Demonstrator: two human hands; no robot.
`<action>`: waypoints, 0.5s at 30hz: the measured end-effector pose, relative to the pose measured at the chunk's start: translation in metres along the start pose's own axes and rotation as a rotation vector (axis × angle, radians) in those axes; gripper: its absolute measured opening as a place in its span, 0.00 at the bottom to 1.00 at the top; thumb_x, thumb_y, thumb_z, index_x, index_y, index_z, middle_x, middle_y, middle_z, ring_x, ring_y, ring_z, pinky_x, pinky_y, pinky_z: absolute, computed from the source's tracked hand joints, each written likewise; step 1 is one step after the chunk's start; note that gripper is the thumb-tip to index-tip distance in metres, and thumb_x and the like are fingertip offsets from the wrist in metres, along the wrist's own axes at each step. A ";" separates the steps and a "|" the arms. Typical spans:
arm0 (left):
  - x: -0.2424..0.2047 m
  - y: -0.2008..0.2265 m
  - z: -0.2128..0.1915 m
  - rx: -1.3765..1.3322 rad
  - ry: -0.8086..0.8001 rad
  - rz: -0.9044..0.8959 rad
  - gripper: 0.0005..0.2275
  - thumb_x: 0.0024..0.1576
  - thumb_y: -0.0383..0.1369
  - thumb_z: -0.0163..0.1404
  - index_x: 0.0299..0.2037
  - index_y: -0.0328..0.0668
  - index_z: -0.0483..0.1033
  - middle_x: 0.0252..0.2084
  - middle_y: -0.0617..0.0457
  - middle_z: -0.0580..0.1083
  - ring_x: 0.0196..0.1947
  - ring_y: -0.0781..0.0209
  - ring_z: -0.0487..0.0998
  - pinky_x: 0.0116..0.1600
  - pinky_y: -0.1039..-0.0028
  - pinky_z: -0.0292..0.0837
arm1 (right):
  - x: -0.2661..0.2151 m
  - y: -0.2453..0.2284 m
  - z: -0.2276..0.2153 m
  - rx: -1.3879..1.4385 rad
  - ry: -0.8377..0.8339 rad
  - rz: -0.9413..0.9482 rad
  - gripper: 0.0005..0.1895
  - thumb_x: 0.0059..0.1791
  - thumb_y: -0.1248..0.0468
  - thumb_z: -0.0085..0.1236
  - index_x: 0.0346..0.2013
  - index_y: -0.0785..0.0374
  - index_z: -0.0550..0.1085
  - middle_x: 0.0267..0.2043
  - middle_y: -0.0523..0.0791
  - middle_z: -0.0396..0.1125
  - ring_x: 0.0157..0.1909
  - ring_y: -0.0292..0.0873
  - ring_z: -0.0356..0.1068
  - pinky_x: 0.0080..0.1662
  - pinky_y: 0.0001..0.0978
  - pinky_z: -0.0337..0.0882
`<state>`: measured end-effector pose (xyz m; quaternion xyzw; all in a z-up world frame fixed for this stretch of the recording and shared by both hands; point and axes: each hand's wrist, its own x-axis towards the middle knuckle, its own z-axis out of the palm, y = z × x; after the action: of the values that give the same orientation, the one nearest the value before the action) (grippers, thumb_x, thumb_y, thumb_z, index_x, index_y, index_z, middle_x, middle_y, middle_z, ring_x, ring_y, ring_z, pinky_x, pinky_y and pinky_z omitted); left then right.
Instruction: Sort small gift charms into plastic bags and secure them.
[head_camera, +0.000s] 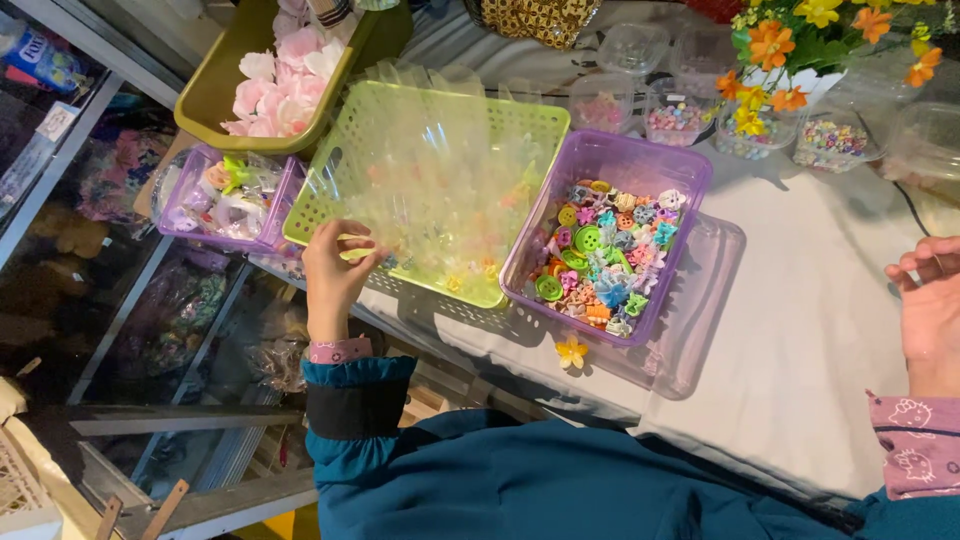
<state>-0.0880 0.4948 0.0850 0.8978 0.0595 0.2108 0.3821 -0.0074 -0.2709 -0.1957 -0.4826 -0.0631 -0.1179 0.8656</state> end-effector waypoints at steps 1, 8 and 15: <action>0.000 0.000 0.000 -0.004 -0.010 -0.010 0.14 0.48 0.22 0.66 0.41 0.32 0.74 0.46 0.51 0.73 0.43 0.63 0.83 0.38 0.76 0.83 | 0.000 0.001 -0.001 0.007 -0.006 -0.001 0.10 0.69 0.59 0.40 0.49 0.60 0.67 0.49 0.42 0.61 0.51 0.37 0.61 0.62 0.35 0.61; -0.003 -0.004 -0.002 -0.042 0.017 -0.041 0.20 0.47 0.23 0.67 0.47 0.34 0.71 0.47 0.51 0.74 0.42 0.63 0.83 0.39 0.76 0.82 | -0.002 0.000 0.000 0.009 -0.017 -0.015 0.11 0.69 0.59 0.41 0.49 0.61 0.68 0.49 0.42 0.61 0.50 0.37 0.61 0.61 0.35 0.62; -0.008 -0.007 -0.015 0.175 0.046 0.062 0.26 0.45 0.31 0.70 0.52 0.35 0.73 0.45 0.48 0.75 0.40 0.60 0.79 0.39 0.72 0.76 | -0.001 0.010 -0.014 0.066 0.017 0.020 0.11 0.67 0.60 0.39 0.49 0.62 0.67 0.48 0.43 0.61 0.49 0.38 0.61 0.60 0.35 0.62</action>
<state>-0.1012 0.5073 0.0865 0.9241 0.0586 0.2368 0.2942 -0.0056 -0.2773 -0.2116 -0.4535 -0.0549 -0.1111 0.8826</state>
